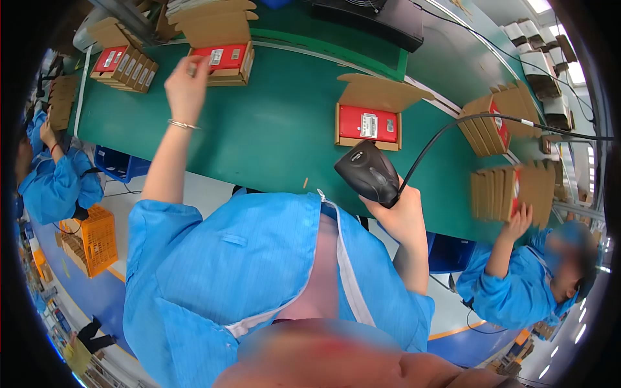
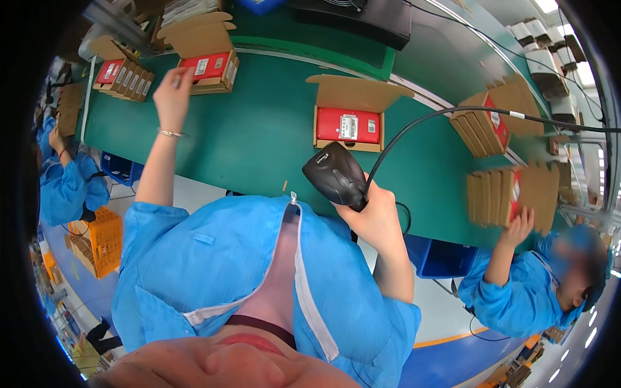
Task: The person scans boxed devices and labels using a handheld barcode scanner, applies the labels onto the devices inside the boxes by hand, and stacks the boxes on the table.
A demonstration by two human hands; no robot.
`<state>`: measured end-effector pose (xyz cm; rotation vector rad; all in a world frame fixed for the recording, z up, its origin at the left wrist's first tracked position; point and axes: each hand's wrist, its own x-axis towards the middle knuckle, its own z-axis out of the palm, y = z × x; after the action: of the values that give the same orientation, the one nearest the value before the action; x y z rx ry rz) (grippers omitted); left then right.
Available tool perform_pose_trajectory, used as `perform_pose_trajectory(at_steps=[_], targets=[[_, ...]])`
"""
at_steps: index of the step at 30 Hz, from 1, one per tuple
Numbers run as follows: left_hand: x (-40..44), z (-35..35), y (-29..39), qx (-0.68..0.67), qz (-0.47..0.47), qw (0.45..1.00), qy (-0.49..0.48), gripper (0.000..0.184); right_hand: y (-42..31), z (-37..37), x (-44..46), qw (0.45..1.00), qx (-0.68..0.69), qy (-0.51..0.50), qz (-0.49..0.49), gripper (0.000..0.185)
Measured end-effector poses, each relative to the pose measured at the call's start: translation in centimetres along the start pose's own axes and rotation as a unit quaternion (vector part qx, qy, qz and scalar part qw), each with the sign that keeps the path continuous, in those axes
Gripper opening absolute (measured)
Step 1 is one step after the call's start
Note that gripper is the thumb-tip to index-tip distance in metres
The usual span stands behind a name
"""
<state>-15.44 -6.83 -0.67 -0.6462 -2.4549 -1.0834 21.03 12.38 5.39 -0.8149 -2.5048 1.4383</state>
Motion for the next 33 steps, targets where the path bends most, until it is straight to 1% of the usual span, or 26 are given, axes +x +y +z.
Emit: perform_pose_trajectory(at_steps=[1, 3, 4, 6, 8, 10, 11, 12, 14, 15, 16, 17, 18, 19, 21, 22, 24, 25, 26, 29, 30, 32, 33], targets=[[1.3, -0.9, -1.7, 0.042, -0.024, 0.999, 0.007, 0.031, 0.0, 0.1, 0.1, 1.000, -0.005, -0.008, -0.007, 0.037], [3.0, -1.6, -4.2, 0.177, -0.013, 0.983, -0.040, 0.037, 0.0, 0.4, 0.3, 1.000, -0.010, -0.018, -0.016, 0.037], [3.5, -1.6, -5.0, 0.179, -0.014, 0.983, -0.037, 0.037, 0.1, 0.6, 0.5, 1.000, -0.011, -0.020, -0.021, 0.036], [4.0, -0.7, -6.3, 0.103, -0.080, 0.982, -0.139, 0.042, 0.3, 0.6, 0.7, 0.999, -0.013, -0.015, -0.028, 0.035], [4.4, -0.1, -6.8, 0.090, -0.069, 0.985, -0.130, 0.040, 0.5, 0.3, 0.9, 0.998, -0.032, -0.048, -0.018, 0.035], [4.7, 0.1, -7.0, 0.116, -0.013, 0.986, -0.121, 0.038, 1.0, 0.0, 1.7, 0.996, -0.030, -0.086, -0.005, 0.038], [4.6, 0.1, -7.1, 0.114, 0.001, 0.987, -0.110, 0.036, 1.3, 0.0, 2.3, 0.994, -0.023, -0.109, -0.004, 0.039], [4.4, -0.2, -6.3, 0.110, 0.003, 0.988, -0.111, 0.036, 1.5, 0.4, 2.9, 0.994, -0.016, -0.104, -0.011, 0.042], [3.7, -1.4, -4.4, 0.089, -0.010, 0.990, -0.107, 0.036, 1.5, 0.7, 4.3, 0.993, -0.018, -0.115, -0.003, 0.045], [3.3, -1.7, -4.0, 0.070, -0.015, 0.991, -0.111, 0.034, 1.4, 1.0, 5.0, 0.993, 0.015, -0.112, -0.031, 0.047], [2.7, -2.0, -3.2, 0.071, -0.015, 0.991, -0.112, 0.034, 1.6, 1.6, 5.6, 0.994, 0.022, -0.076, -0.074, 0.047], [2.1, -2.3, -2.2, 0.016, -0.048, 0.990, -0.133, 0.032, 1.7, 2.2, 6.1, 0.992, 0.030, -0.042, -0.117, 0.047], [1.7, -2.6, -1.6, -0.038, -0.082, 0.984, -0.152, 0.031, 1.0, 2.2, 6.2, 0.992, 0.037, -0.035, -0.114, 0.047], [1.2, -2.5, -1.6, -0.081, -0.086, 0.976, -0.184, 0.029, 0.1, 1.6, 6.1, 0.992, 0.038, -0.037, -0.115, 0.047], [0.0, -2.5, 0.4, -0.144, -0.113, 0.955, -0.235, 0.028, -1.3, 0.1, 5.3, 0.993, -0.005, -0.115, 0.007, 0.043], [-0.6, -2.5, 1.7, -0.151, -0.107, 0.950, -0.252, 0.028, -0.5, -0.2, 4.5, 0.994, 0.027, -0.109, 0.014, 0.040], [-1.6, -1.2, 2.8, -0.198, -0.128, 0.929, -0.284, 0.029, -0.5, -0.7, 2.5, 0.992, 0.098, -0.046, -0.064, 0.039], [-2.1, -1.0, 4.4, -0.210, -0.127, 0.925, -0.291, 0.029, -0.6, -1.0, 1.6, 0.990, 0.120, -0.029, -0.068, 0.040], [-2.3, -0.3, 4.9, -0.214, -0.123, 0.921, -0.300, 0.029, -0.6, -1.4, 0.8, 0.991, 0.118, -0.021, -0.061, 0.040], [-2.7, 1.8, 6.4, -0.255, -0.116, 0.885, -0.372, 0.030, -0.2, -2.0, -0.8, 0.988, 0.118, 0.021, -0.095, 0.046], [-2.9, 2.2, 7.1, -0.257, -0.112, 0.882, -0.377, 0.030, -0.2, -2.2, -1.2, 0.988, 0.118, 0.028, -0.092, 0.046], [-3.2, 2.8, 8.4, -0.243, -0.096, 0.885, -0.384, 0.030, -0.2, -2.6, -1.7, 0.993, 0.066, 0.037, -0.090, 0.048], [-3.3, 3.3, 8.7, -0.244, -0.103, 0.882, -0.390, 0.030, -0.1, -2.8, -1.9, 0.993, 0.066, 0.041, -0.088, 0.048]])
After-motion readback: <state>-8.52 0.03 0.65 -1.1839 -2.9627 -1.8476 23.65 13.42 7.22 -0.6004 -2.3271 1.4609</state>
